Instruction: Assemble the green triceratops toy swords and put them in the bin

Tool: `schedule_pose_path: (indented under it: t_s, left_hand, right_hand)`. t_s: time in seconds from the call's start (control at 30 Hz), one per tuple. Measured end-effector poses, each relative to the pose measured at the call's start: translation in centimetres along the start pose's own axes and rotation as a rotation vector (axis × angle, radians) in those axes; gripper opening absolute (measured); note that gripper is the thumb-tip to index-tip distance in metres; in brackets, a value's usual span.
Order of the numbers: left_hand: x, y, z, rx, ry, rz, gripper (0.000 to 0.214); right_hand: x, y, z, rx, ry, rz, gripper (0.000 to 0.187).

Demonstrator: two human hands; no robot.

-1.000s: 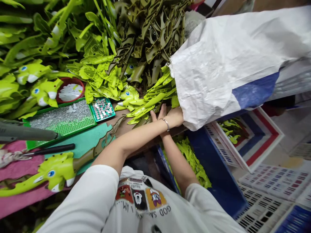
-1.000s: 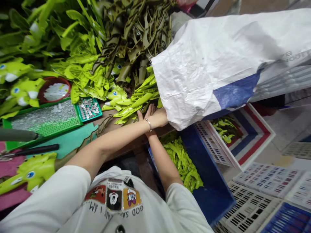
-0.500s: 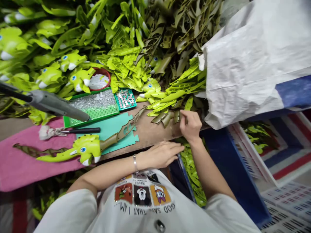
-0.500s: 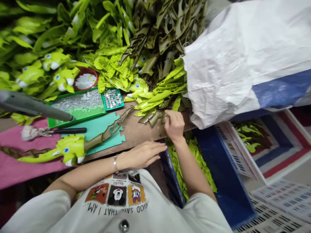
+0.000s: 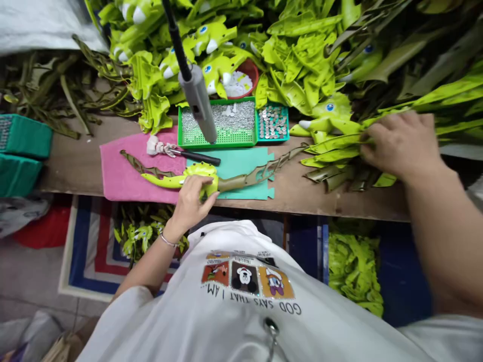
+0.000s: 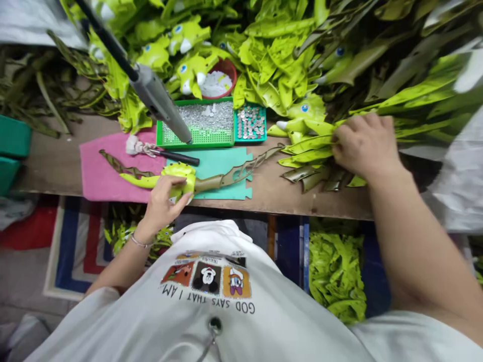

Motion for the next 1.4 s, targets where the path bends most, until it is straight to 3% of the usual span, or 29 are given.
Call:
schedule_pose_path:
  t_s: [0.1, 0.23, 0.3, 0.37, 0.47, 0.57, 0.73, 0.83, 0.93, 1.13, 1.3, 1.4]
  left_hand:
    - [1.0, -1.9, 1.2, 0.032, -0.062, -0.047, 0.036]
    - [3.1, -6.8, 3.4, 0.207, -0.141, -0.248, 0.056]
    - [3.8, -8.7, 3.8, 0.324, -0.158, -0.362, 0.049]
    - [4.3, -9.6, 3.9, 0.396, -0.185, -0.436, 0.034]
    - [4.5, -8.7, 3.7, 0.407, -0.202, -0.452, 0.02]
    - [4.4, -7.0, 3.4, 0.382, -0.203, -0.439, 0.022]
    - [3.7, -6.2, 3.8, 0.302, -0.234, -0.411, 0.041]
    - [3.5, -7.3, 3.7, 0.288, -0.212, -0.42, 0.051]
    - [3.2, -8.4, 3.5, 0.307, -0.173, -0.478, 0.04]
    - [3.3, -8.2, 3.2, 0.292, -0.147, -0.484, 0.028]
    - [3.4, -7.9, 2.9, 0.285, -0.146, -0.466, 0.028]
    - [3.4, -7.5, 3.0, 0.264, -0.165, -0.44, 0.035]
  right_hand:
    - [-0.6, 1.6, -2.3, 0.077, -0.033, 0.096, 0.032]
    - [-4.0, 2.1, -7.3, 0.319, -0.029, 0.363, 0.02]
    - [-6.1, -0.7, -8.2, 0.721, -0.091, 0.416, 0.023]
    - [-8.3, -4.2, -8.1, 0.943, -0.188, 0.47, 0.033]
    - [-10.9, -9.0, -6.8, 1.08, -0.322, 0.539, 0.037]
    - [-12.3, -11.6, -5.7, 1.102, -0.332, 0.625, 0.03]
    - [-11.4, -16.2, -6.2, 1.007, -0.355, 0.423, 0.033]
    - [-10.9, -19.5, -7.0, 1.157, -0.432, 0.259, 0.037]
    - [-11.0, -21.7, -8.2, 1.301, -0.511, 0.105, 0.039]
    - [-12.0, -21.7, -9.8, 1.346, -0.487, -0.052, 0.037]
    - [-12.8, -21.2, -8.6, 1.197, -0.502, -0.026, 0.055]
    - [-12.6, -21.7, -7.8, 1.223, -0.543, -0.042, 0.056]
Point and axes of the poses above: each hand's wrist, its own x-axis towards the middle knuckle, its own y-axis out of the back of the hand, z = x × y, the point moved 10 cm from there along x, towards the middle knuckle, and after that the axes turned 1 degree about x, right-handed, at the moved point
